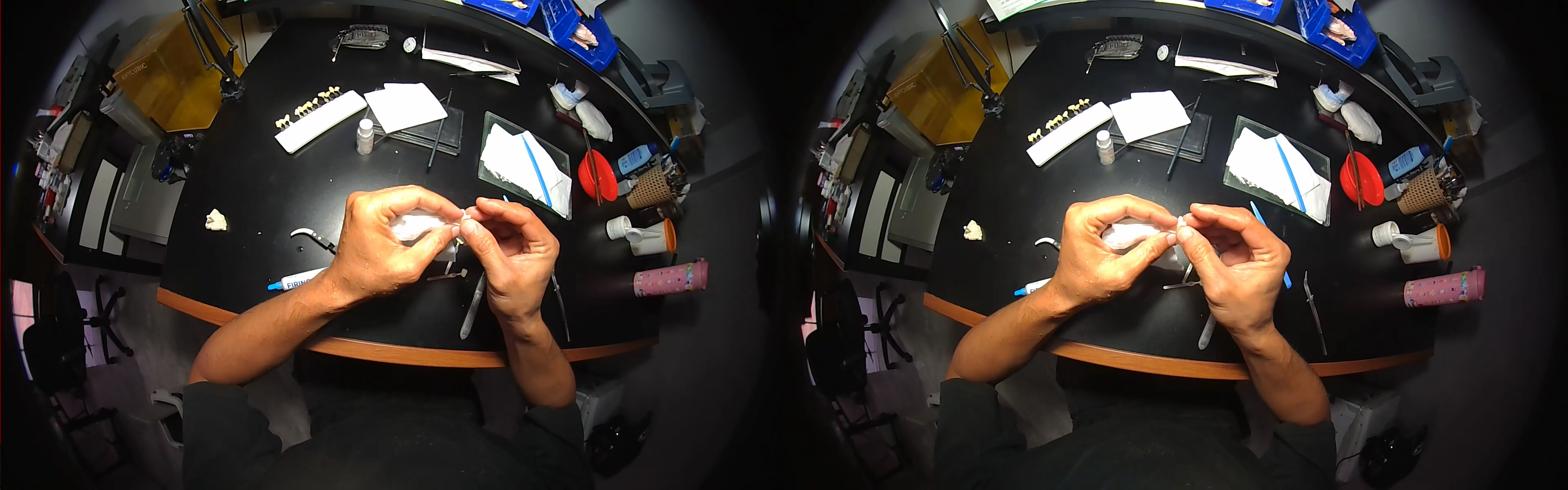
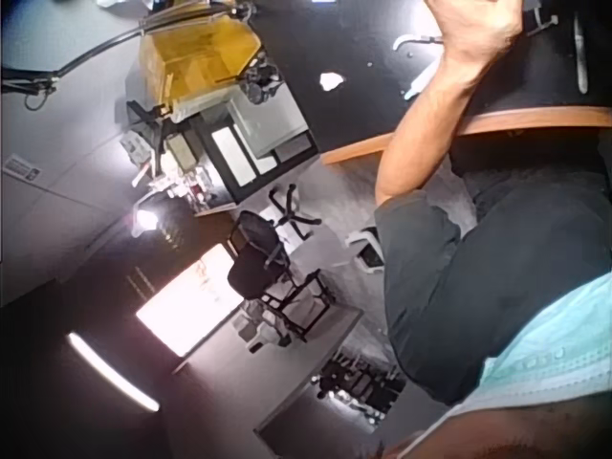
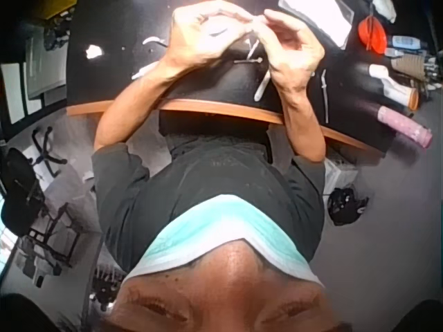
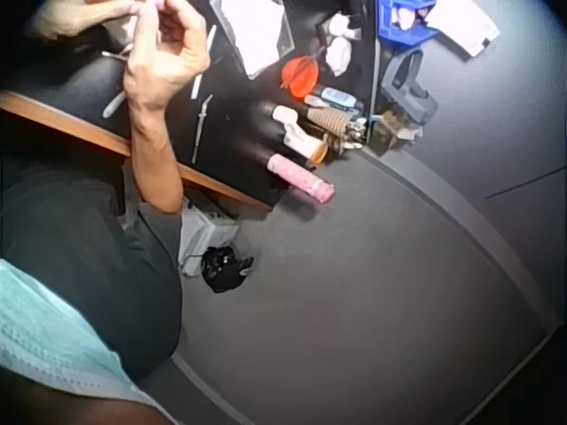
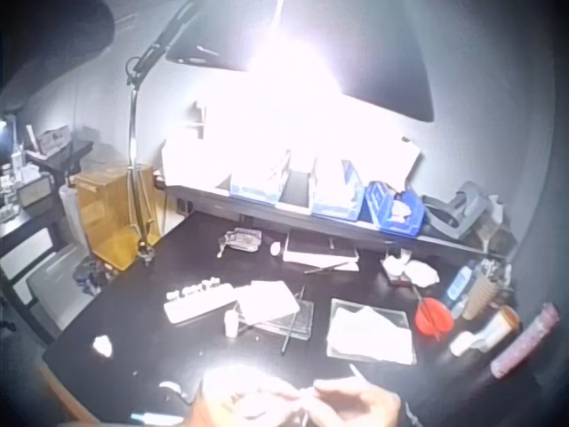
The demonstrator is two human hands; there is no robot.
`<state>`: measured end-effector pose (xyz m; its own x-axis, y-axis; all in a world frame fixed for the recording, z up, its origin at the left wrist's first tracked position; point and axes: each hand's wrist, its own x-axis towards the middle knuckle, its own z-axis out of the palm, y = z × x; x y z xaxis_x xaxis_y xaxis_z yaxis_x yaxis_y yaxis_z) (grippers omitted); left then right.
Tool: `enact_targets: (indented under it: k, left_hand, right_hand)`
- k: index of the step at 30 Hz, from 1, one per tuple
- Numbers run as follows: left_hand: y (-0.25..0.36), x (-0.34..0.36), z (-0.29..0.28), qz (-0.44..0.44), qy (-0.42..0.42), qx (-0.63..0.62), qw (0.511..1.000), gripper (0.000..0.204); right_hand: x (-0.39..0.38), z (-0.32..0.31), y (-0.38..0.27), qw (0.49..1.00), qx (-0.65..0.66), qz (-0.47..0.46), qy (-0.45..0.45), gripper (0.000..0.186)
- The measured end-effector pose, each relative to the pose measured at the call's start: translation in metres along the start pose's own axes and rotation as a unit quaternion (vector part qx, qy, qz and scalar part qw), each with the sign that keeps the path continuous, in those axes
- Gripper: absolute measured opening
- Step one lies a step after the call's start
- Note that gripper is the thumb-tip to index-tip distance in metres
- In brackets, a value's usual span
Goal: The person wipes a dental model with a cloth, then uses a spatula and a syringe to apply a paste to a small prosthetic piece.
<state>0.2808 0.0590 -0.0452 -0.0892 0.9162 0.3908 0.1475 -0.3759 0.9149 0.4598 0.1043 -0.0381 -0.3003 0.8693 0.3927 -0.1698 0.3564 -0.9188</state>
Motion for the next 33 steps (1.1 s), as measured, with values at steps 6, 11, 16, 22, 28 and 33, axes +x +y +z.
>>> enact_targets:
  k: [6,11,16,22,28,33]
  left_hand:
    - [-0.001,0.000,0.003,0.020,0.014,-0.044,0.999,0.037]
    - [0.000,0.000,0.003,-0.007,0.008,-0.077,0.997,0.037]
    - [-0.001,0.002,0.001,-0.009,0.008,-0.059,0.998,0.036]
    - [0.003,0.004,-0.005,-0.092,-0.012,-0.082,0.992,0.037]
    - [0.000,0.005,-0.009,-0.108,-0.030,-0.116,0.987,0.037]
    - [-0.001,0.002,-0.008,-0.072,-0.025,-0.094,0.993,0.033]
  right_hand:
    - [0.003,-0.005,0.003,0.997,0.053,0.052,-0.024,0.025]
    - [0.004,-0.007,0.001,0.996,0.055,0.060,-0.045,0.024]
    - [0.006,0.001,0.000,0.998,-0.046,-0.022,-0.044,0.024]
    - [0.012,-0.006,-0.001,0.979,-0.168,-0.066,-0.097,0.019]
    - [0.011,-0.006,0.004,0.990,-0.099,-0.022,-0.101,0.013]
    - [0.012,-0.011,0.011,0.991,-0.063,0.013,-0.121,0.012]
